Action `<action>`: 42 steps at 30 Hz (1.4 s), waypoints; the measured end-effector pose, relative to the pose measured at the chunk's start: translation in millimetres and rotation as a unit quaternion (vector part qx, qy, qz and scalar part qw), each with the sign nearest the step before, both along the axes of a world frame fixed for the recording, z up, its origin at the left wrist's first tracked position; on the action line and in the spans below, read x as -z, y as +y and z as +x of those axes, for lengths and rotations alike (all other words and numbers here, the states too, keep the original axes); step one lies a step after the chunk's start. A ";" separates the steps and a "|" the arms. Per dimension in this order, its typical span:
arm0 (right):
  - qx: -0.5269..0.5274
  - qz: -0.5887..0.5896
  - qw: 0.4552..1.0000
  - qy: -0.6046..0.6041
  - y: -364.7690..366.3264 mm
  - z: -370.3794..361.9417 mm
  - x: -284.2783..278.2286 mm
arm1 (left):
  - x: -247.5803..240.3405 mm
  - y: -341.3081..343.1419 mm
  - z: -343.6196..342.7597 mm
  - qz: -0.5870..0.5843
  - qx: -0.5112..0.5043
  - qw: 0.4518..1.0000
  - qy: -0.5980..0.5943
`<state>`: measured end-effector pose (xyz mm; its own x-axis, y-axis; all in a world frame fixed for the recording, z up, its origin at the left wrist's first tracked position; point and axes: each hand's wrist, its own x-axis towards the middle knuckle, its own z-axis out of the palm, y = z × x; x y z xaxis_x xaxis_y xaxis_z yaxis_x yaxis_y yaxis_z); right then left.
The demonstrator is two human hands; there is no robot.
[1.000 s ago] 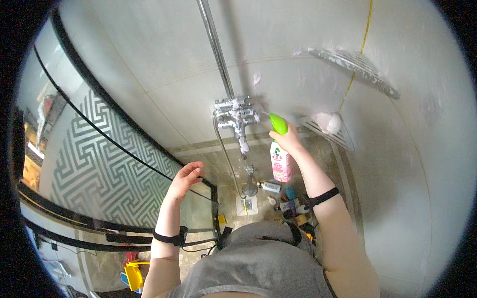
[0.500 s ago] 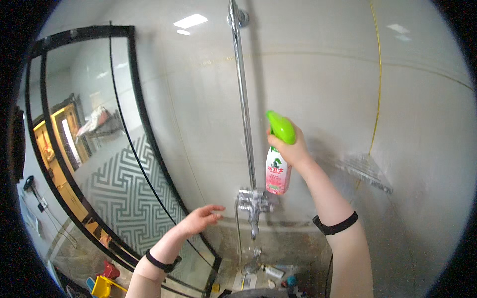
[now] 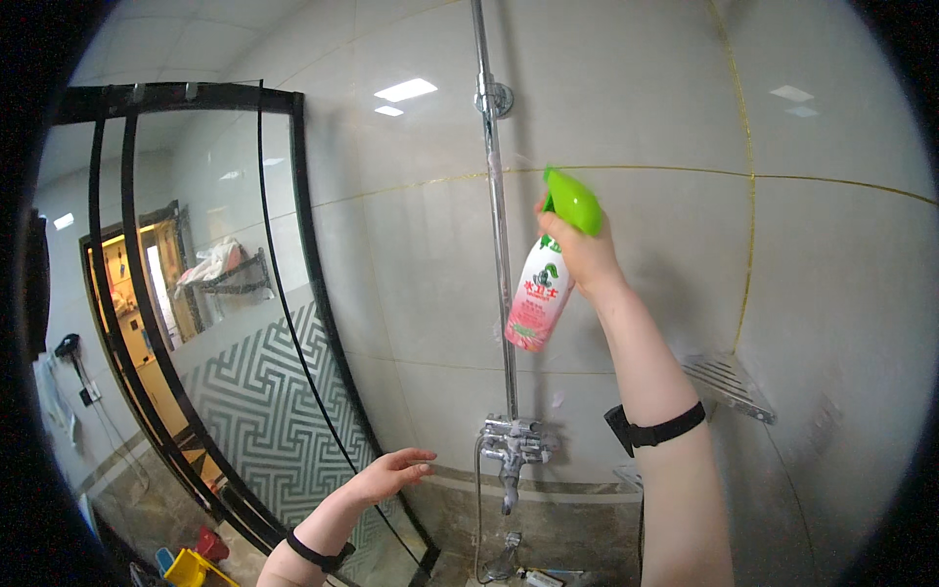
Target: Spraying cleaning solution and wiping down the walls and glass doors of a shower stall.
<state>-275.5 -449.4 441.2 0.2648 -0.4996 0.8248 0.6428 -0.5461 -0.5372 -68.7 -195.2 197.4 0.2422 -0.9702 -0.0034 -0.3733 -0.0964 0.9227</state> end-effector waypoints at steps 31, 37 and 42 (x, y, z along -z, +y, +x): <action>0.324 0.009 0.916 0.237 -31.8 -55.2 265.8 | 123.0 15.8 23.7 0.066 -0.075 0.975 0.197; 0.252 0.112 0.855 0.439 -17.5 -64.5 437.6 | 132.5 16.1 20.3 0.100 -0.063 0.977 0.180; 0.341 0.100 0.791 0.497 0.3 -104.0 564.4 | 155.2 5.7 23.2 0.133 -0.064 0.972 0.184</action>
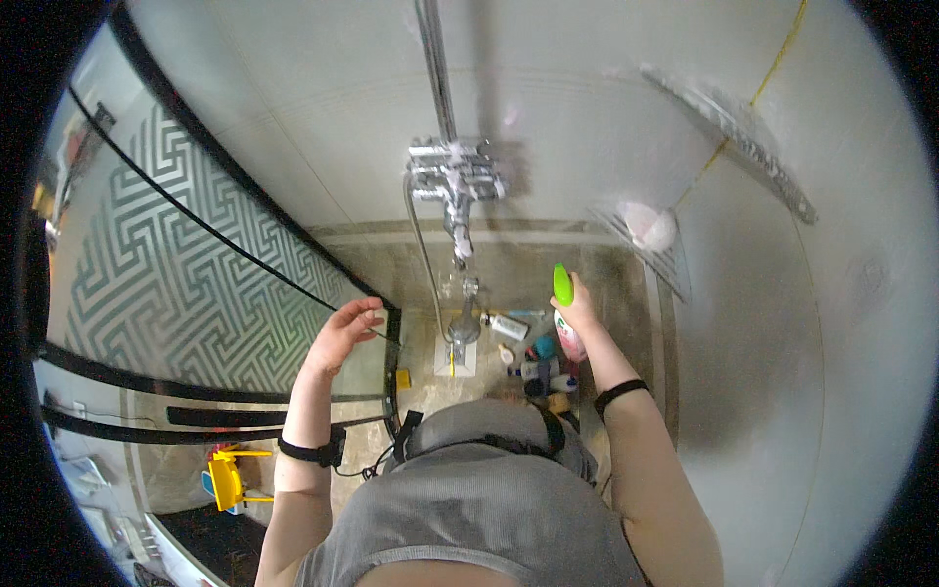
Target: Spraying cleaning solution and wiping down the walls and glass doors of a shower stall.
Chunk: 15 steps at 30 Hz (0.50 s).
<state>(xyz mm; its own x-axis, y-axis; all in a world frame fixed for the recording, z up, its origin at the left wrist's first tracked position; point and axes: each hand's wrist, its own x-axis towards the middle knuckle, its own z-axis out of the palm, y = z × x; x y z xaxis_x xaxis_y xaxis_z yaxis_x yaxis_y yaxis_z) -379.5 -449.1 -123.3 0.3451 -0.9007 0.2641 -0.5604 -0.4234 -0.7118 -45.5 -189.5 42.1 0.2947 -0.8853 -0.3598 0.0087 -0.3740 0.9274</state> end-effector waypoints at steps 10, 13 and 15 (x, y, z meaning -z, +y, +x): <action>0.145 0.056 0.987 0.044 40.6 -35.9 27.5 | 25.4 -23.9 -14.5 0.052 0.014 0.999 -0.005; 0.131 0.023 0.990 0.040 41.1 -40.6 22.9 | 26.2 -34.6 -24.6 0.056 0.029 0.998 -0.008; 0.144 -0.005 0.989 0.037 46.3 -38.7 15.8 | 30.4 -42.0 -30.7 0.058 0.036 0.998 -0.009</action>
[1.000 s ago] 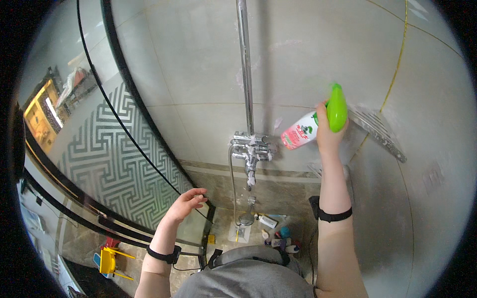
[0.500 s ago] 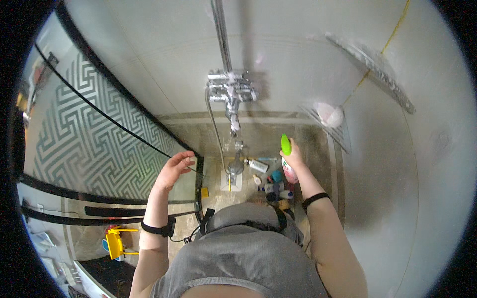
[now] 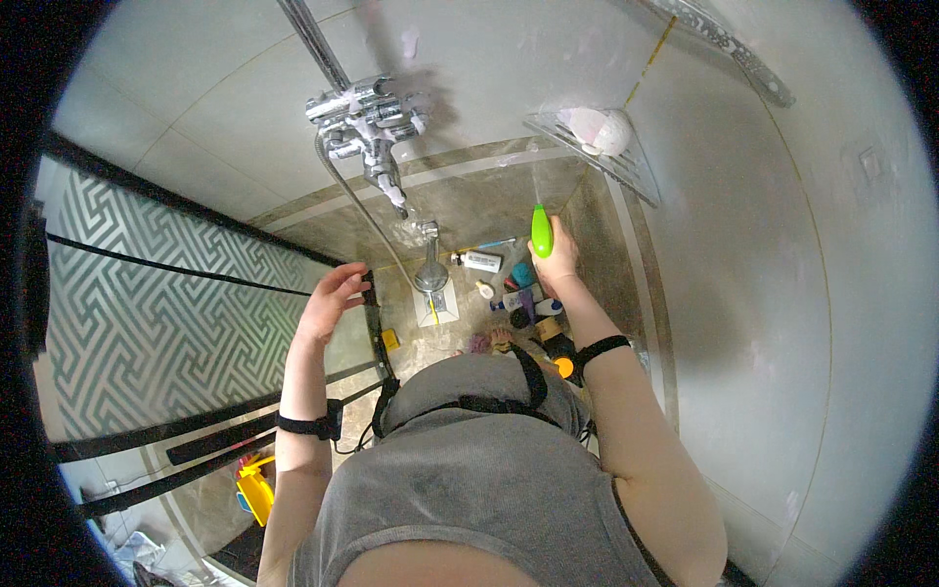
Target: Spraying cleaning solution and wiping down the walls and glass doors of a shower stall.
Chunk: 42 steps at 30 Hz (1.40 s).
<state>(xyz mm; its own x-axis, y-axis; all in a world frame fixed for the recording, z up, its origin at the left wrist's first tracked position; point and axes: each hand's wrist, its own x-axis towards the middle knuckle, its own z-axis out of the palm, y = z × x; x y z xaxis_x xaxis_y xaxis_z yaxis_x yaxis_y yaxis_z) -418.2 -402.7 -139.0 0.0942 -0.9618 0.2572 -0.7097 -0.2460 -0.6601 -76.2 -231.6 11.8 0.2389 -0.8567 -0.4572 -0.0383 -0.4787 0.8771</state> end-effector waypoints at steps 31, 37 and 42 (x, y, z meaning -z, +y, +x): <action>-0.588 -0.034 0.753 0.292 73.0 194.9 -115.6 | 57.0 70.5 62.6 -0.178 0.004 0.984 0.000; -0.574 -0.006 0.756 0.315 73.1 202.8 -108.7 | 50.7 83.9 69.4 -0.204 -0.036 0.977 0.048; -0.575 0.000 0.747 0.333 69.7 205.8 -103.0 | 38.3 94.5 76.2 -0.208 -0.100 0.973 0.012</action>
<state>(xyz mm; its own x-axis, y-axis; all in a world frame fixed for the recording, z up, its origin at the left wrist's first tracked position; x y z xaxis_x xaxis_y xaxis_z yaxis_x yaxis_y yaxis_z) -212.4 -333.1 -36.1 0.9656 -0.1456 -0.2156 -0.1997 -0.9460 -0.2555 0.0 -137.0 -26.6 0.4132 -0.9063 -0.0887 0.0412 -0.0787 0.9960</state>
